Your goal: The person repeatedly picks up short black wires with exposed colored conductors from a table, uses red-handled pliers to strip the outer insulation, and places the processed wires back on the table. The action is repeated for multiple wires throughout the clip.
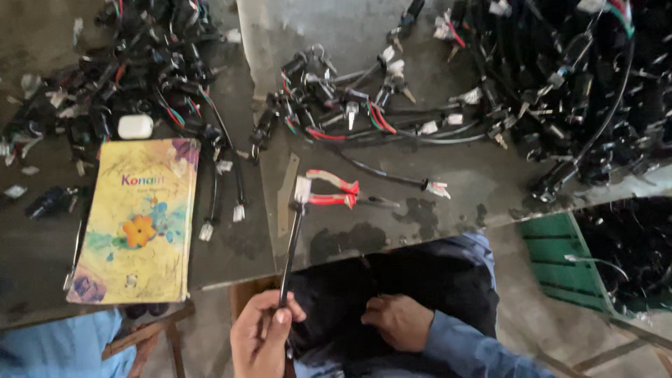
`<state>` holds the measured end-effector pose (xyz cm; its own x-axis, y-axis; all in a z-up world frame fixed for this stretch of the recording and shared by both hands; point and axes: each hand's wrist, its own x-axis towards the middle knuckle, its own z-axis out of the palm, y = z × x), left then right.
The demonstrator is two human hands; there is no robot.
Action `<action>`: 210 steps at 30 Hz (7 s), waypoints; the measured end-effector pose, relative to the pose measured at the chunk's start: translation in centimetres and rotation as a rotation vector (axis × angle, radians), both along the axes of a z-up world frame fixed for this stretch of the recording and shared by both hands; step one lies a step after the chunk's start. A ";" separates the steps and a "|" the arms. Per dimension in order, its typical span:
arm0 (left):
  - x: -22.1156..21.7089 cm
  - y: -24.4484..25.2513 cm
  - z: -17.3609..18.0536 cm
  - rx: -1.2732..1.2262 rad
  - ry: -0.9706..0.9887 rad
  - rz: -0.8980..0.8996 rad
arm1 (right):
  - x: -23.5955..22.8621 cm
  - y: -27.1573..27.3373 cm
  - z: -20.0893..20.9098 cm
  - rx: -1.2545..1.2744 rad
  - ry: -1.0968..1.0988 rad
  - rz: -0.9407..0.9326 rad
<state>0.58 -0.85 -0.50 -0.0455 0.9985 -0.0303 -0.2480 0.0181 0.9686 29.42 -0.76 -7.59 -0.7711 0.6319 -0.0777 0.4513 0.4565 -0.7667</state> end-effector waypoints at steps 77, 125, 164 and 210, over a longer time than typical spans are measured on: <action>10.5 1.1 5.2 0.105 0.463 -0.099 | 0.3 -0.5 10.6 0.036 0.264 -0.632; 9.8 9.1 6.4 0.297 0.545 -0.398 | 3.5 -2.2 8.4 -0.287 0.667 -0.647; 12.4 2.5 2.8 0.374 0.543 -0.494 | 5.6 -0.4 14.4 -0.835 0.513 -0.726; 12.9 0.3 -2.6 -0.242 0.942 -0.477 | 0.7 1.1 13.4 0.246 -0.322 -0.859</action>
